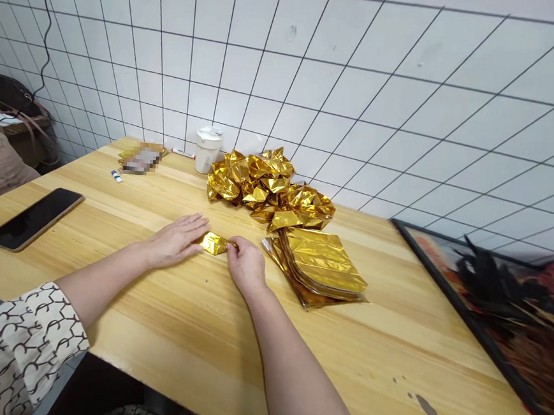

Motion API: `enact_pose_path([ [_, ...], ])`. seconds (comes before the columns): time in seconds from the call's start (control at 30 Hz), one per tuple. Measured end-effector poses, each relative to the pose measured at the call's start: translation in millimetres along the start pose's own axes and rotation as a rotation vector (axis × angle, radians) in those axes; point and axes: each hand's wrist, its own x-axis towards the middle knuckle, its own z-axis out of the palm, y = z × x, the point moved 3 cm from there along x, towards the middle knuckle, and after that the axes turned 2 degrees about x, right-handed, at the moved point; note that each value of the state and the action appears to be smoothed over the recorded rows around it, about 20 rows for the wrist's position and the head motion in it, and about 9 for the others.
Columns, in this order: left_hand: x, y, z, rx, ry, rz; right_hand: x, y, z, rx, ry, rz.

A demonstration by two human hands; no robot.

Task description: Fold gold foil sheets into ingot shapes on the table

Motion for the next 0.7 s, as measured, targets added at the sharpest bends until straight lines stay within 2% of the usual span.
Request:
enact_pose_path([
  [0.13,-1,10,11.6,0.004,-0.213,0.018,0,-1,0,-0.095,-0.025,-0.056],
  [0.23,-2,11,13.6,-0.002,-0.277,0.011,-3,-5,-2,-0.157,-0.007,-0.112],
  [0.37,-2,11,12.3,-0.007,-0.292,0.01,-11,-21,-2,-0.178,0.012,-0.315],
  [0.47,-2,12,11.2,-0.025,-0.267,0.029,-18,-32,3,-0.128,-0.067,-0.437],
  [0.6,-2,12,10.5,-0.025,-0.25,0.024,-21,-37,8,-0.08,-0.188,-0.45],
  [0.7,-2,13,10.0,-0.011,-0.263,0.022,-20,-36,8,-0.081,-0.22,-0.42],
])
